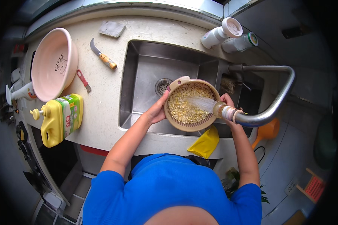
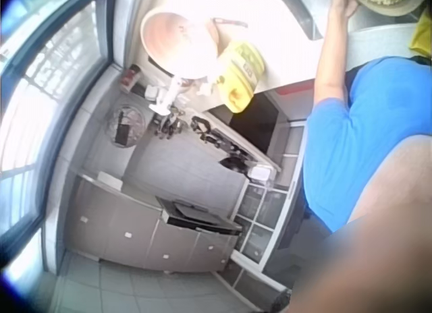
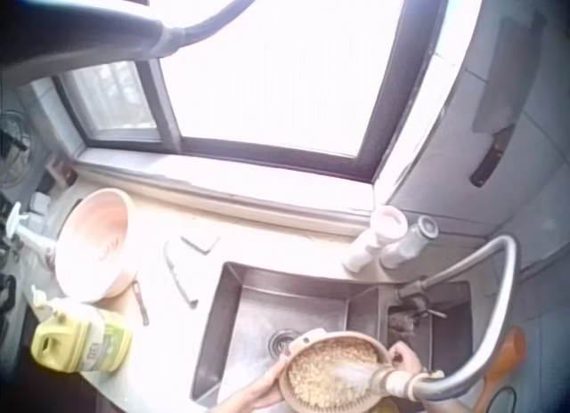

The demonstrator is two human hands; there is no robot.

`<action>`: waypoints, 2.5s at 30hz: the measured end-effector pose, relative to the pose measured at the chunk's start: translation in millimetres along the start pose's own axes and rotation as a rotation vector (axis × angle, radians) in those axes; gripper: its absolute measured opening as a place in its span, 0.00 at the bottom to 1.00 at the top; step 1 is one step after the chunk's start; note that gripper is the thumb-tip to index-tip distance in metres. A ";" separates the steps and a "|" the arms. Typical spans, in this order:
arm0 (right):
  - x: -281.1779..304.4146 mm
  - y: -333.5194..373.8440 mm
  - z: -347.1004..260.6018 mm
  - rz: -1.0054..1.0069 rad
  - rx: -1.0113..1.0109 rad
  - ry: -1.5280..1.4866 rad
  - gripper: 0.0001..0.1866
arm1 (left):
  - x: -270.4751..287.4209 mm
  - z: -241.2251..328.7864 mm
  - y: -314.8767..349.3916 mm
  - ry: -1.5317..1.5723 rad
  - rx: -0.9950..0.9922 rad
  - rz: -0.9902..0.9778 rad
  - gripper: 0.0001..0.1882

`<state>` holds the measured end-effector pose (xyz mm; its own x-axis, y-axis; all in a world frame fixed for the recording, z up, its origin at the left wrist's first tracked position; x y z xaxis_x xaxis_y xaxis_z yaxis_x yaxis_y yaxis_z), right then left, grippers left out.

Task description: The person washes corn kernels in a colander under running water in a kitchen sink. They transfer the corn between a pink bowl and the colander, rinse it multiple times, and then place the colander on the counter.

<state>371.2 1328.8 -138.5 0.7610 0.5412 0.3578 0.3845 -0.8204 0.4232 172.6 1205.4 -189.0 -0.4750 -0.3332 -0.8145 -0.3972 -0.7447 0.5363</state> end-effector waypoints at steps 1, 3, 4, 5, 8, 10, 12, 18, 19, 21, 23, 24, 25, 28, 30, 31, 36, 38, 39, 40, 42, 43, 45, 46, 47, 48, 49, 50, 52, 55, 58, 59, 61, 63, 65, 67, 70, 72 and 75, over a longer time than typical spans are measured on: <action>0.8 1.4 2.7 -0.002 -0.018 -0.038 0.10 | 1.7 -1.0 -0.2 -0.017 0.013 -0.011 0.39; 3.9 0.0 23.5 0.000 -0.071 -0.083 0.10 | 3.6 -2.1 0.5 -0.039 0.036 -0.030 0.40; 6.5 -1.0 35.6 -0.002 -0.098 -0.105 0.10 | 3.5 -0.4 -1.4 -0.044 0.044 -0.040 0.40; 9.1 -3.6 42.1 0.027 -0.109 0.010 0.10 | 5.4 1.5 -1.3 -0.046 0.049 -0.040 0.40; 18.1 -7.5 26.4 0.115 0.049 0.108 0.08 | -2.3 19.9 -1.0 -0.188 0.081 -0.077 0.38; 31.5 -11.5 37.5 0.197 -0.039 -0.084 0.13 | -6.9 34.1 -0.9 -0.208 0.075 -0.059 0.37; 42.1 -12.3 43.9 0.190 -0.084 -0.065 0.19 | -5.8 44.5 -3.1 -0.223 0.051 -0.052 0.37; 37.0 16.2 0.3 0.133 0.022 -0.006 0.15 | -0.9 27.5 -12.4 -0.109 -0.057 -0.109 0.34; 35.3 21.4 7.1 0.105 0.047 0.036 0.13 | -10.1 24.3 -15.1 -0.116 -0.077 -0.098 0.34; 35.0 27.6 16.0 0.101 0.076 0.239 0.16 | -16.3 15.9 -21.6 -0.085 -0.100 -0.007 0.32; 32.7 31.4 22.5 0.162 0.095 0.431 0.19 | -10.2 9.9 -27.4 -0.033 -0.131 -0.038 0.32; 24.4 32.1 -0.7 0.143 0.160 0.446 0.18 | -8.7 9.0 -23.9 -0.008 -0.154 -0.017 0.32; 20.2 31.6 -17.7 0.133 0.155 0.429 0.18 | -8.8 6.9 -21.7 0.019 -0.150 -0.016 0.32; 19.7 35.0 -43.0 0.097 0.143 0.121 0.16 | -9.4 1.0 -12.3 0.058 -0.139 -0.009 0.32; 21.4 37.4 -33.8 0.085 0.067 -0.140 0.16 | -8.2 -2.0 -8.8 0.039 -0.141 -0.004 0.33; 23.6 38.6 -19.6 0.086 -0.007 -0.257 0.15 | -3.1 -1.1 -11.6 -0.005 -0.176 -0.006 0.32; 29.2 46.7 -14.2 0.116 -0.046 -0.451 0.13 | 3.1 -5.7 -24.6 0.054 -0.135 -0.074 0.31; 28.4 50.3 -15.1 0.093 -0.109 -0.608 0.11 | 6.8 -5.7 -27.5 0.009 -0.172 -0.072 0.34; 29.4 52.8 -11.2 0.098 -0.148 -0.673 0.11 | 6.3 -6.2 -29.4 -0.016 -0.150 -0.103 0.36; 29.5 55.0 -8.3 0.102 -0.186 -0.739 0.11 | 7.0 -4.5 -31.7 -0.042 -0.128 -0.134 0.37; 31.6 60.9 -7.5 0.174 -0.251 -0.785 0.11 | -3.5 0.3 -29.5 -0.093 -0.070 -0.174 0.40; 32.5 63.5 -5.7 0.210 -0.284 -0.808 0.11 | -8.3 1.8 -27.7 -0.120 -0.035 -0.187 0.41; 35.7 63.8 2.1 0.183 -0.224 -0.809 0.14 | -24.7 4.9 -21.9 -0.143 0.070 -0.213 0.45; 37.8 63.5 7.5 0.170 -0.193 -0.809 0.16 | -28.6 5.3 -20.3 -0.148 0.070 -0.223 0.45; 48.5 62.1 7.3 0.221 -0.110 -0.599 0.17 | -31.2 4.7 -17.8 -0.153 0.067 -0.229 0.46; 57.8 61.6 4.6 0.269 -0.027 -0.389 0.18 | -34.7 4.0 -14.7 -0.158 0.064 -0.236 0.46; 65.3 62.5 -0.1 0.315 0.056 -0.177 0.20 | -38.1 2.3 -11.4 -0.140 0.069 -0.231 0.47; 62.7 61.4 -7.9 0.297 0.063 -0.186 0.20 | -37.3 0.7 -8.2 -0.108 0.076 -0.210 0.47; 55.9 60.8 -38.6 0.260 0.081 -0.205 0.20 | -32.7 -1.2 -0.2 -0.045 0.088 -0.167 0.47; 75.4 65.2 -52.8 0.326 0.124 -0.253 0.25 | -18.1 9.4 9.4 -0.135 -0.020 0.004 0.48; 78.4 64.3 -89.3 0.401 0.216 -0.094 0.29 | -15.2 13.9 16.8 -0.141 -0.089 0.082 0.47; 78.6 62.3 -94.4 0.431 0.250 -0.087 0.30 | -13.9 12.4 14.3 -0.147 -0.096 0.086 0.47; 75.7 59.1 -101.5 0.429 0.314 -0.091 0.28 | -11.5 10.8 11.1 -0.136 -0.120 0.096 0.46; 69.7 53.5 -112.7 0.371 0.410 -0.067 0.27 | -16.4 15.6 12.7 -0.097 -0.161 0.120 0.46; 56.3 45.3 -124.8 0.299 0.475 -0.048 0.25 | -10.5 16.0 6.2 -0.083 -0.179 0.087 0.46; 30.7 34.7 -137.4 0.230 0.510 -0.040 0.23 | -10.0 18.8 3.8 -0.090 -0.201 0.066 0.46; 23.1 10.7 -131.1 0.180 0.417 0.050 0.23 | -16.3 23.9 6.8 -0.089 -0.228 0.060 0.46; 20.1 2.0 -126.2 0.153 0.332 0.050 0.23 | -17.8 25.9 13.2 -0.056 -0.221 0.079 0.46; 19.7 10.3 -144.6 0.180 0.318 -0.037 0.23 | -11.5 27.3 14.5 -0.032 -0.223 0.065 0.49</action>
<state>314.6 1357.6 -6.7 0.8474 0.3808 0.3699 0.3815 -0.9214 0.0746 151.0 1214.2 -165.7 -0.5196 -0.3686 -0.7708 -0.1839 -0.8328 0.5222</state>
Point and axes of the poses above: each hand's wrist, its own y-axis away from the middle knuckle, its own x-axis out of the back of the hand, z = x × y, the point moved 9 cm from there along -y, towards the middle knuckle, and after that the axes turned 3 degrees about y, right-handed, at the moved point
